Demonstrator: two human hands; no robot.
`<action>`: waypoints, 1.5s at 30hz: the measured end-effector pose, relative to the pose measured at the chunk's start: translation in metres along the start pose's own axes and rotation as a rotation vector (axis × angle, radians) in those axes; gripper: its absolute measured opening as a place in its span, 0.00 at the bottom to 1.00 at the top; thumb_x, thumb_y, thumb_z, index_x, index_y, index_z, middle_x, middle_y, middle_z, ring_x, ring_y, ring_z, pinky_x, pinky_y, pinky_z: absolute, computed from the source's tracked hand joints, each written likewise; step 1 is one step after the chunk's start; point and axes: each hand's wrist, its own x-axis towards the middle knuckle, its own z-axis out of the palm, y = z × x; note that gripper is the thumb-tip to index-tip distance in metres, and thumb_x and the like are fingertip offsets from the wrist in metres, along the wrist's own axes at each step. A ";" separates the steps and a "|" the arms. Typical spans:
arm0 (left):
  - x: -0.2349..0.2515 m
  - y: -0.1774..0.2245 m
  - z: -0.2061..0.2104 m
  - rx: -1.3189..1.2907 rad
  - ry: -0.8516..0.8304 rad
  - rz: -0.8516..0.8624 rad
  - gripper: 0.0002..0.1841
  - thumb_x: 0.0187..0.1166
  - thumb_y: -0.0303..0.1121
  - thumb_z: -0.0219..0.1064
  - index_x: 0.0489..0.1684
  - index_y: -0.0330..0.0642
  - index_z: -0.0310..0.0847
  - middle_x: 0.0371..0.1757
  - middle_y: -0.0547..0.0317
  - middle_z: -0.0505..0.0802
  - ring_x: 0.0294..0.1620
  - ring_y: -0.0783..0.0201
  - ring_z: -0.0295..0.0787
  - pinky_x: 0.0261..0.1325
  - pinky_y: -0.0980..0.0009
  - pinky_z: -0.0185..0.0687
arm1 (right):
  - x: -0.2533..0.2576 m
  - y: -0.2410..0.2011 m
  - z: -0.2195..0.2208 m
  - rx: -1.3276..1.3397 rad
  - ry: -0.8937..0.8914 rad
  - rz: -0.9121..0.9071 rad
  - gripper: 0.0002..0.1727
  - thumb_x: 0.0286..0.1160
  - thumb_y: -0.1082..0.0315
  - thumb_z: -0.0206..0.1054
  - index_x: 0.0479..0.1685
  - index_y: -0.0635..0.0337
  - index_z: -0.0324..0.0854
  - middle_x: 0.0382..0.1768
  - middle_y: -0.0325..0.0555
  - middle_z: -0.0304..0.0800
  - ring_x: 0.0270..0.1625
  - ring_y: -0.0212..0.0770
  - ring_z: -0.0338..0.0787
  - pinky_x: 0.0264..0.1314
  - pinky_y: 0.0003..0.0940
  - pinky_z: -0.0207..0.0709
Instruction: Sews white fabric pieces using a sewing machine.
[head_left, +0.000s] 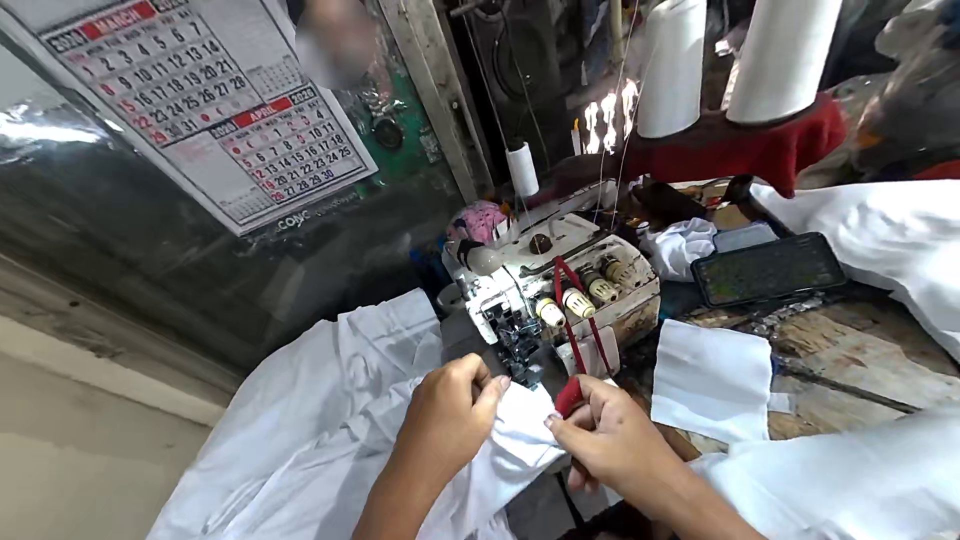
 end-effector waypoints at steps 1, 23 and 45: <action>0.006 0.000 0.002 0.024 0.008 -0.023 0.14 0.79 0.53 0.66 0.28 0.57 0.82 0.22 0.72 0.84 0.24 0.70 0.83 0.30 0.62 0.82 | 0.002 0.002 0.003 0.031 0.050 -0.020 0.14 0.75 0.61 0.74 0.51 0.57 0.78 0.28 0.45 0.93 0.18 0.43 0.91 0.17 0.37 0.88; 0.021 -0.023 -0.047 -0.127 -0.153 0.478 0.06 0.76 0.48 0.71 0.42 0.67 0.91 0.49 0.79 0.86 0.48 0.79 0.85 0.47 0.76 0.89 | 0.022 0.001 0.006 -0.419 0.172 -0.408 0.13 0.72 0.56 0.70 0.53 0.43 0.80 0.34 0.27 0.85 0.28 0.26 0.84 0.29 0.26 0.83; 0.017 0.000 -0.052 -0.183 -0.134 0.529 0.02 0.74 0.42 0.75 0.37 0.61 0.93 0.38 0.73 0.83 0.33 0.79 0.80 0.31 0.80 0.81 | 0.019 -0.061 0.003 -0.294 -0.295 -0.228 0.13 0.77 0.64 0.74 0.52 0.52 0.77 0.39 0.44 0.91 0.21 0.39 0.91 0.22 0.34 0.91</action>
